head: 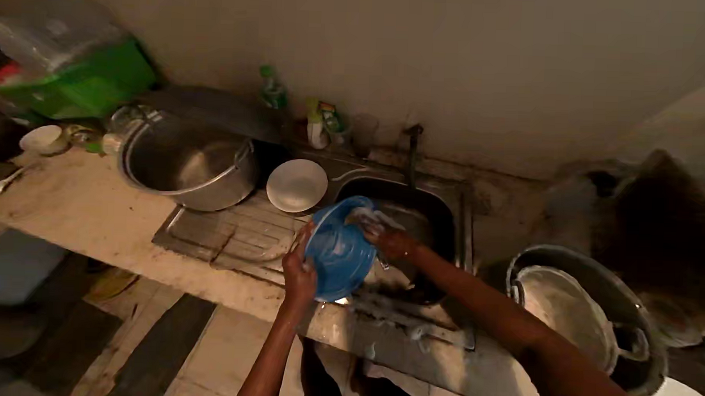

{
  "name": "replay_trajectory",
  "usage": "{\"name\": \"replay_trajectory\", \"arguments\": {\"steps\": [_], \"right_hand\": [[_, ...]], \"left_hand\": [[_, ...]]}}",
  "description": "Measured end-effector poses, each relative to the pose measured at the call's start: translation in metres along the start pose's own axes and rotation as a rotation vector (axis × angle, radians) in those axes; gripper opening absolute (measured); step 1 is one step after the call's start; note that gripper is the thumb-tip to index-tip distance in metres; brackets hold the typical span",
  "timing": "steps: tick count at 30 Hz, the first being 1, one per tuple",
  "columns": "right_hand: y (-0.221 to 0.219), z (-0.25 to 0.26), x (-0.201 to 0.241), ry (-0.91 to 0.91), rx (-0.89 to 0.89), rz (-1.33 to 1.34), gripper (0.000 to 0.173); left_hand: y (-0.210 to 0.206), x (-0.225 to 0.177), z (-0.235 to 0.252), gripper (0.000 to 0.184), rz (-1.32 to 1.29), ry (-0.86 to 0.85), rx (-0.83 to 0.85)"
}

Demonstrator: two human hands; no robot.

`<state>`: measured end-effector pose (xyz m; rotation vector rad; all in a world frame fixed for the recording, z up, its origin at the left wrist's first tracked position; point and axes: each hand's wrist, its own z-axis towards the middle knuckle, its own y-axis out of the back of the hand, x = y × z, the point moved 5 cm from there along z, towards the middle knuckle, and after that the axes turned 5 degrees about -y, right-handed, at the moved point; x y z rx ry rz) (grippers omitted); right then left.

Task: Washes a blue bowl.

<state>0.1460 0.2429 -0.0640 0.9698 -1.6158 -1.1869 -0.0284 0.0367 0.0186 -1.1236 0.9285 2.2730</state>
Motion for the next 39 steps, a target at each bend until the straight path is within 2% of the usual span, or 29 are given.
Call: {"name": "replay_trajectory", "arguments": {"steps": [2,4,6,8,10,13,17,21,25,28,32,35,39], "right_hand": [[-0.031,-0.008,0.032,-0.052,-0.014,0.208,0.059],[-0.055,-0.024,0.082,-0.08,-0.121,0.693,0.042],[-0.045,-0.033,0.135,0.02,-0.229,1.256,0.03],[-0.02,-0.029,0.173,0.092,-0.235,1.415,0.031],[0.002,-0.018,0.193,0.115,-0.25,1.399,0.027],[0.0,-0.002,0.204,0.131,-0.268,1.23,0.046],[-0.026,0.013,0.201,0.153,-0.33,0.827,0.049],[-0.018,0.031,0.188,0.144,-0.462,0.425,0.043],[0.008,0.041,0.174,0.244,-0.467,0.107,0.038],[0.027,0.042,0.173,0.349,-0.496,0.009,0.038],[0.039,0.054,0.181,0.496,-0.367,-0.028,0.04],[0.056,0.069,0.176,0.508,-0.258,-0.061,0.045],[0.075,0.081,0.148,0.486,-0.156,-0.044,0.041]], "left_hand": [[0.006,0.003,-0.005,0.043,-0.067,0.029,-0.11],[0.009,0.005,-0.006,0.034,-0.144,0.103,-0.198],[0.013,0.014,-0.006,0.032,-0.182,0.24,-0.252],[0.018,0.024,-0.011,0.034,-0.237,0.44,-0.294],[0.021,0.027,-0.019,0.036,-0.268,0.636,-0.296],[0.023,0.028,-0.031,0.037,-0.314,0.749,-0.195],[0.012,0.034,-0.056,0.059,-0.391,0.751,-0.179],[0.008,0.043,-0.083,0.047,-0.269,0.614,-0.126],[0.026,0.03,-0.084,0.054,-0.076,0.522,-0.037],[0.038,0.015,-0.067,0.056,-0.02,0.554,0.092],[0.038,0.016,-0.052,0.037,-0.003,0.546,0.21],[0.037,0.018,-0.042,0.03,0.038,0.485,0.216],[0.029,0.019,-0.039,0.029,0.019,0.421,0.203]]}}
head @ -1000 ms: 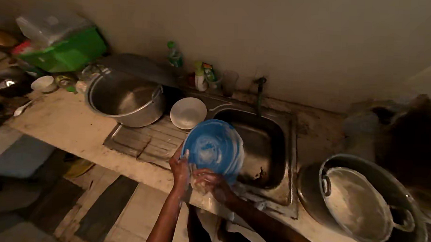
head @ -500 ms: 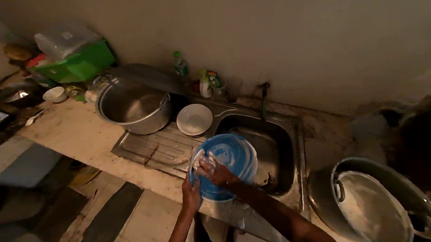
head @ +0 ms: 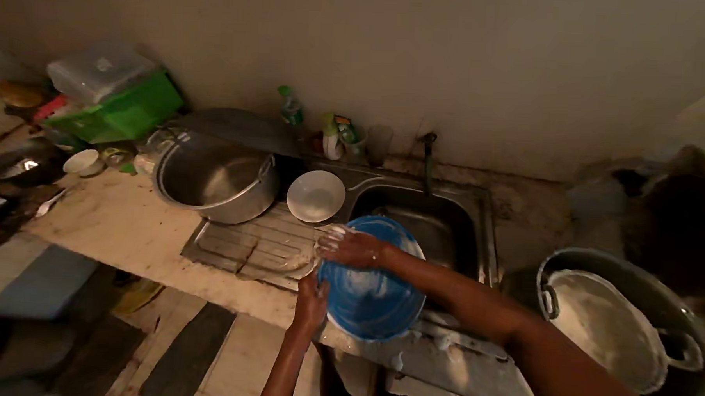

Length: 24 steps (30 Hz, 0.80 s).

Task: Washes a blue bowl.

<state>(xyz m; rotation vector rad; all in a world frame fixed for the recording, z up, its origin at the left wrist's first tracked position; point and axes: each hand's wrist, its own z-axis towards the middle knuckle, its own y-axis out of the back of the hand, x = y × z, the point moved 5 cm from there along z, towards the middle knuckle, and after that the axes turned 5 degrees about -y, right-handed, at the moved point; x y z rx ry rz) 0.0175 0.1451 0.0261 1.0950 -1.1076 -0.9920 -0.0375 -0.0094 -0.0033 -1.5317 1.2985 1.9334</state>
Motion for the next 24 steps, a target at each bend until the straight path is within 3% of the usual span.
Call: {"name": "replay_trajectory", "arguments": {"steps": [3,5,10,13,17,20,24], "right_hand": [[0.001,-0.013,-0.012,-0.059,-0.038,-0.005,0.041],[0.004,-0.026,-0.017,-0.189,-0.114,0.003,0.038],[-0.005,-0.099,-0.068,-0.935,-0.214,0.128,0.042],[-0.03,-0.14,-0.075,-1.178,-0.21,0.279,0.043],[-0.014,-0.145,-0.072,-1.136,-0.197,0.261,0.046],[0.023,-0.123,-0.061,-0.944,-0.157,0.229,0.051],[0.057,-0.082,-0.046,-0.608,-0.223,0.143,0.043]], "left_hand": [[-0.009,0.001,-0.008,0.03,-0.003,-0.023,-0.017],[-0.015,0.003,-0.02,0.035,0.005,-0.067,-0.057],[-0.016,0.021,-0.051,0.034,-0.099,-0.087,-0.287],[-0.018,0.014,-0.055,0.04,-0.019,-0.099,-0.337],[0.002,0.008,-0.023,0.031,0.128,0.074,-0.008],[0.013,-0.009,0.013,0.031,0.149,0.163,0.121],[0.015,-0.06,0.061,0.04,0.134,-0.126,0.199]]}}
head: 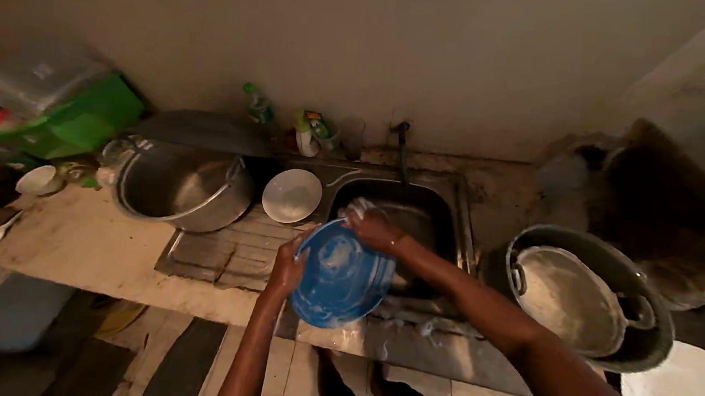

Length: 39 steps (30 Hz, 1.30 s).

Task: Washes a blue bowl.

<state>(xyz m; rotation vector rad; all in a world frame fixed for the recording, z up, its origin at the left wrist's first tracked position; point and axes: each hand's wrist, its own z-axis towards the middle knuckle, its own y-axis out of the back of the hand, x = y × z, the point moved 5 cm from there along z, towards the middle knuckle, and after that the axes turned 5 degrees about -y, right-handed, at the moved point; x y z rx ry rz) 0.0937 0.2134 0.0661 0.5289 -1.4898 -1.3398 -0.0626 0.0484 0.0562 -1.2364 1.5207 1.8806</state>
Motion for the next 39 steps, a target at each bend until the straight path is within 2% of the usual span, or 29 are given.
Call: {"name": "replay_trajectory", "arguments": {"steps": [2,4,7,9,11,13,16,19,21,23,24,26,29,31,32,34,35,37,39], "right_hand": [[-0.008,0.01,-0.005,0.031,-0.037,0.052,0.041],[-0.017,0.011,-0.019,-0.032,-0.068,0.121,0.042],[-0.057,-0.006,-0.06,-0.345,-0.062,0.221,0.054],[-0.098,-0.032,-0.079,-0.59,-0.146,0.309,0.051],[-0.126,-0.058,-0.074,-0.805,-0.199,0.49,0.049],[-0.127,-0.07,-0.065,-0.87,-0.147,0.543,0.054],[-0.098,-0.067,-0.071,-0.7,-0.004,0.373,0.054],[-0.041,-0.041,-0.044,-0.421,0.128,0.177,0.056],[-0.019,-0.021,-0.019,-0.213,0.112,0.062,0.053],[-0.016,-0.005,-0.007,-0.054,0.056,0.014,0.046],[-0.017,0.001,-0.006,-0.024,0.054,0.038,0.045],[-0.026,0.0,-0.018,-0.082,0.069,0.142,0.043],[-0.057,-0.036,-0.07,-0.448,0.127,0.191,0.049],[-0.058,-0.063,-0.085,-0.605,0.027,0.148,0.053],[-0.047,-0.072,-0.08,-0.625,-0.075,0.116,0.054],[-0.023,-0.078,-0.053,-0.541,-0.267,0.083,0.051],[-0.015,-0.076,-0.032,-0.444,-0.271,0.079,0.048],[-0.027,-0.064,-0.001,-0.212,-0.099,0.076,0.044],[-0.067,-0.062,0.008,-0.058,0.144,0.012,0.048]], "left_hand": [[0.005,-0.012,0.014,0.038,-0.023,-0.097,0.012],[0.005,-0.009,0.013,0.041,-0.063,-0.161,-0.044],[0.001,0.012,-0.012,0.045,-0.124,-0.183,-0.265],[-0.01,0.029,-0.038,0.044,-0.186,-0.109,-0.493],[-0.031,0.035,-0.065,0.042,-0.246,-0.056,-0.696],[-0.048,0.029,-0.08,0.041,-0.28,-0.064,-0.756],[-0.04,0.024,-0.077,0.047,-0.289,0.009,-0.563],[-0.011,0.014,-0.048,0.053,-0.123,0.11,-0.245],[0.003,0.008,-0.028,0.05,-0.078,0.13,-0.073],[0.011,-0.002,-0.015,0.047,-0.074,0.143,0.01],[0.014,-0.007,-0.014,0.046,-0.069,0.149,-0.002],[0.015,-0.004,-0.023,0.044,-0.071,0.142,-0.127],[0.003,0.024,-0.054,0.046,-0.149,0.149,-0.464],[0.0,0.045,-0.072,0.049,-0.253,0.26,-0.632],[0.001,0.054,-0.077,0.047,-0.309,0.305,-0.694],[-0.005,0.062,-0.086,0.045,-0.451,0.379,-0.739],[-0.01,0.064,-0.087,0.043,-0.514,0.401,-0.737],[-0.022,0.065,-0.087,0.043,-0.59,0.424,-0.694],[-0.029,0.064,-0.085,0.045,-0.627,0.408,-0.668]]}}
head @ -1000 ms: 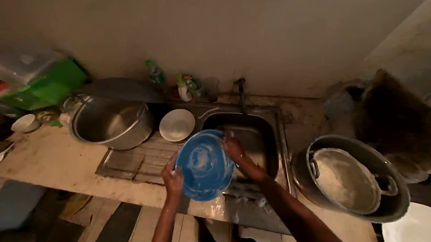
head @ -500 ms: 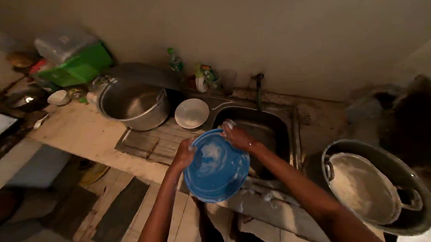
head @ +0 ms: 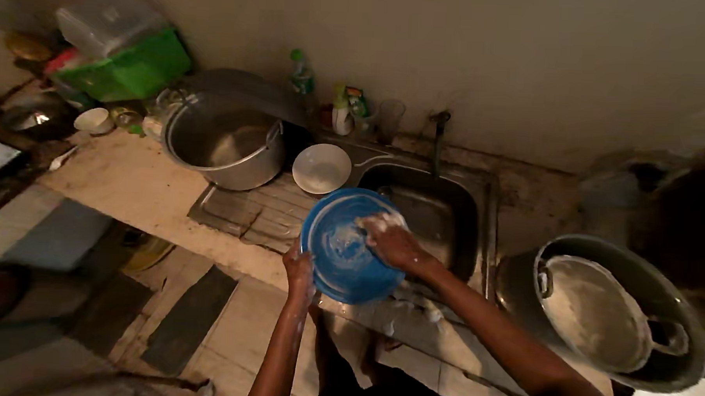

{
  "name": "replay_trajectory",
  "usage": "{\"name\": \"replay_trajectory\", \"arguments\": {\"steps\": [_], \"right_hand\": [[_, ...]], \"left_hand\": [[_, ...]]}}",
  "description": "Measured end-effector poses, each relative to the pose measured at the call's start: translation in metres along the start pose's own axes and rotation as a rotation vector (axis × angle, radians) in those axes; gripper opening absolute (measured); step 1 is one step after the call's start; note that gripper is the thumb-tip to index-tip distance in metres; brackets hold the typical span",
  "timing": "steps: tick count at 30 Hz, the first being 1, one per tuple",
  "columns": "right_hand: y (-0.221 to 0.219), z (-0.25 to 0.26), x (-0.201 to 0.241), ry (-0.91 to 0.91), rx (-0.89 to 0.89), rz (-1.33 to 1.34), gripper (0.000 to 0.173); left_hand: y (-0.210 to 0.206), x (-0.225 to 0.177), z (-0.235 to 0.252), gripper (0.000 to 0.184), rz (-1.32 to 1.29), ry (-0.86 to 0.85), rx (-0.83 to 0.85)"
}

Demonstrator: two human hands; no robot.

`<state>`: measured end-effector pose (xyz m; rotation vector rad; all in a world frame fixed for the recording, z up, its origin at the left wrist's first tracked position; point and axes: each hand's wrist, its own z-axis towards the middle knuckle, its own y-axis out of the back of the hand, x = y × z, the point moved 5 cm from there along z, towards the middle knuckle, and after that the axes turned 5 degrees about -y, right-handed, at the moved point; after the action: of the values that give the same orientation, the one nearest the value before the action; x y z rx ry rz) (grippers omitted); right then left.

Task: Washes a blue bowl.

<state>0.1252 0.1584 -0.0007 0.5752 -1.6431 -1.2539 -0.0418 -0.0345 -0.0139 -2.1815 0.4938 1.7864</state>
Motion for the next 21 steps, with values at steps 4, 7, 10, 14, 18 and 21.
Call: {"name": "replay_trajectory", "arguments": {"steps": [4,7,10,14,18,21], "right_hand": [[-0.05,-0.03,0.017,-0.095,0.552,-0.049,0.038],[-0.058,-0.035,0.069,-0.004,0.537,0.159,0.035],[-0.069,0.007,0.084,0.006,0.331,0.386,0.051],[-0.08,0.063,0.007,-0.083,0.27,-0.056,0.049],[-0.076,0.011,0.019,-0.187,0.575,-0.121,0.03],[-0.078,0.013,0.049,-0.08,0.503,0.085,0.041]], "left_hand": [[-0.008,0.003,0.001,0.045,-0.033,-0.072,-0.006],[-0.017,0.011,0.002,0.041,-0.007,-0.079,-0.036],[-0.032,0.022,-0.01,0.037,0.033,-0.03,-0.077],[-0.036,0.027,-0.026,0.044,0.049,-0.091,-0.091],[-0.039,0.024,-0.019,0.042,0.091,-0.227,-0.08],[-0.05,0.025,-0.014,0.042,0.122,-0.239,-0.088]]}}
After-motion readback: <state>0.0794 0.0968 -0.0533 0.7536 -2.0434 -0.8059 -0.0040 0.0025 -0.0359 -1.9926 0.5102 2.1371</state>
